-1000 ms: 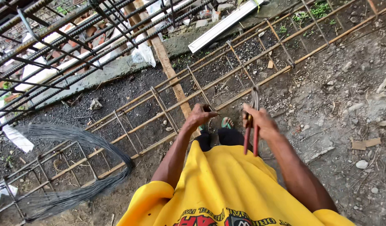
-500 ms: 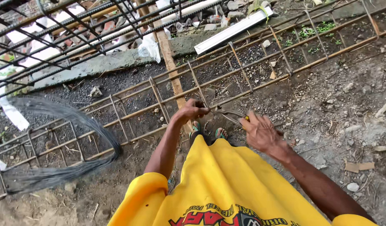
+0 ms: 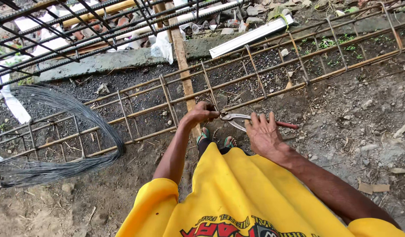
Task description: The person uses pliers to twist and secure wire ties around the intersections of a metal rebar grid. They repeatedly grab wire, wrap it around the bars, and twist it tight to fasten the structure together.
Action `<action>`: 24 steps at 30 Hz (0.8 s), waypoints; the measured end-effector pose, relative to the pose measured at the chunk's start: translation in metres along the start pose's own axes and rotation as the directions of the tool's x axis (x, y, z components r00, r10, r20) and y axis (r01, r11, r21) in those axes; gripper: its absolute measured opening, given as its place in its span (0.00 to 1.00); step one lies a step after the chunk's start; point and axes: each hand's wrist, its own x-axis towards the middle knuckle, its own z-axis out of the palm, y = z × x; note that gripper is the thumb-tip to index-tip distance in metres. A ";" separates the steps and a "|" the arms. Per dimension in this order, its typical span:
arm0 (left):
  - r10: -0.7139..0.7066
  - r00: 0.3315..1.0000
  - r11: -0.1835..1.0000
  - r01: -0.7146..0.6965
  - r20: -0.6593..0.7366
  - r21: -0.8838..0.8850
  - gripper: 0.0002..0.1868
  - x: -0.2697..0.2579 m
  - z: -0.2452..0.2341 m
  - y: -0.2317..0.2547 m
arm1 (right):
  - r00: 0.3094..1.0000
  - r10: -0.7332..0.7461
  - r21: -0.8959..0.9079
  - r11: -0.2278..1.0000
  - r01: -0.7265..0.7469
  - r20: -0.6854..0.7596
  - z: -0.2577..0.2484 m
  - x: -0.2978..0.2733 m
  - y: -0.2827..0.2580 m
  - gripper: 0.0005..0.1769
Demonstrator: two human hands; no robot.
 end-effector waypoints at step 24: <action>0.891 0.388 0.017 -0.548 0.236 0.836 0.24 -0.055 0.123 0.004 | 0.835 -0.297 0.539 -0.654 -0.531 0.463 0.136 0.010 0.005 0.10</action>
